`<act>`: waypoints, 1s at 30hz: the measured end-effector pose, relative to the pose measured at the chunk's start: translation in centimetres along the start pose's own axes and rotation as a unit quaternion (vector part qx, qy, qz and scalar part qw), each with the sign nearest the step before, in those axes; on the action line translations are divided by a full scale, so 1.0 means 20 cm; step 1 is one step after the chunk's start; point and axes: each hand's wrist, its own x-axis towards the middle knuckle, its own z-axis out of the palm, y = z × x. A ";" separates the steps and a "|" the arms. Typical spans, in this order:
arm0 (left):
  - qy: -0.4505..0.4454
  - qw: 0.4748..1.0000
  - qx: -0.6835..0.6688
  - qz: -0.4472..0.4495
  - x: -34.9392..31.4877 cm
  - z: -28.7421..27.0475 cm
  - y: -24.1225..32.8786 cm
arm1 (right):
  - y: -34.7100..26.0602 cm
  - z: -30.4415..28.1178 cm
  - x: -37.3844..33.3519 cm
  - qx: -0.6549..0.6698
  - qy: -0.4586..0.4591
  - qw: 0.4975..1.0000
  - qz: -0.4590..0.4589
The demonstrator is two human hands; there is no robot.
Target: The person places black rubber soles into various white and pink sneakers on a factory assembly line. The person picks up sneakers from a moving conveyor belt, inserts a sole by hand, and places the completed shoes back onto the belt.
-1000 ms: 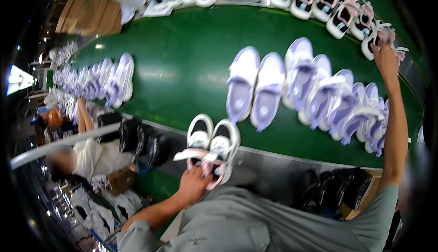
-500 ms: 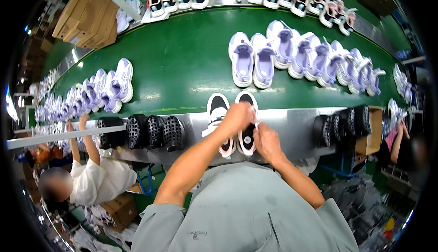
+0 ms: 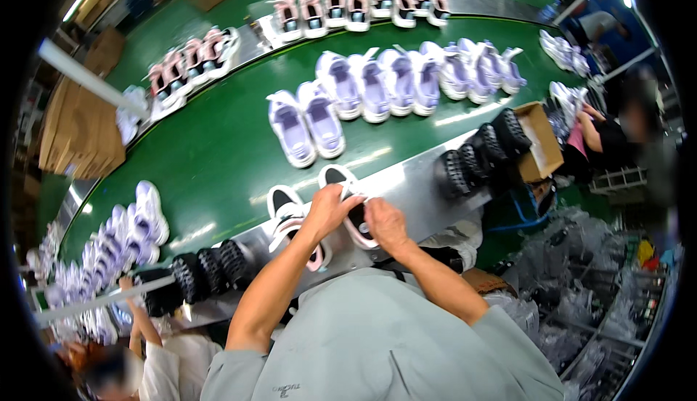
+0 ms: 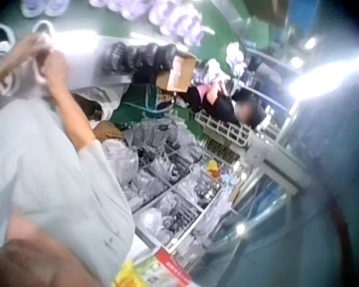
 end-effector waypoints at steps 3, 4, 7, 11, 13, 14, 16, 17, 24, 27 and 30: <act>0.041 0.995 -0.088 -0.029 -0.08 0.02 0.00 | 0.02 -0.24 -0.02 0.112 -0.016 0.992 0.062; 0.042 0.988 -0.137 -0.060 -0.09 0.01 0.05 | 0.08 -0.35 -0.05 0.124 0.006 0.984 0.124; 0.068 0.974 -0.207 -0.064 -0.05 0.06 -0.06 | 0.35 -0.76 -0.03 -0.012 0.127 0.971 0.203; 0.060 0.987 -0.134 -0.071 0.01 0.08 -0.02 | 0.81 -0.90 0.01 -0.241 0.138 0.931 0.238; 0.058 0.985 -0.127 -0.102 0.01 0.09 -0.03 | 0.90 -0.89 0.06 -0.293 -0.001 0.907 0.301; 0.056 0.985 -0.126 -0.104 0.01 0.09 -0.03 | 0.96 -0.87 0.07 -0.292 -0.003 0.907 0.303; 0.062 0.987 -0.091 -0.113 0.01 0.10 -0.03 | 1.05 -0.83 0.05 -0.291 -0.039 0.924 0.244; 0.063 0.989 -0.080 -0.110 0.01 0.09 -0.05 | 1.06 -0.82 0.05 -0.311 -0.041 0.923 0.222; 0.051 0.979 -0.160 -0.120 0.03 0.08 -0.08 | 0.26 -1.13 0.02 -0.017 -0.005 0.994 0.112; 0.039 0.975 -0.185 -0.114 0.06 0.09 -0.04 | -0.03 -0.89 -0.04 0.070 -0.173 0.979 0.076; 0.005 0.981 -0.166 -0.096 0.08 0.10 -0.07 | -0.12 -0.72 -0.04 0.031 -0.222 0.973 0.060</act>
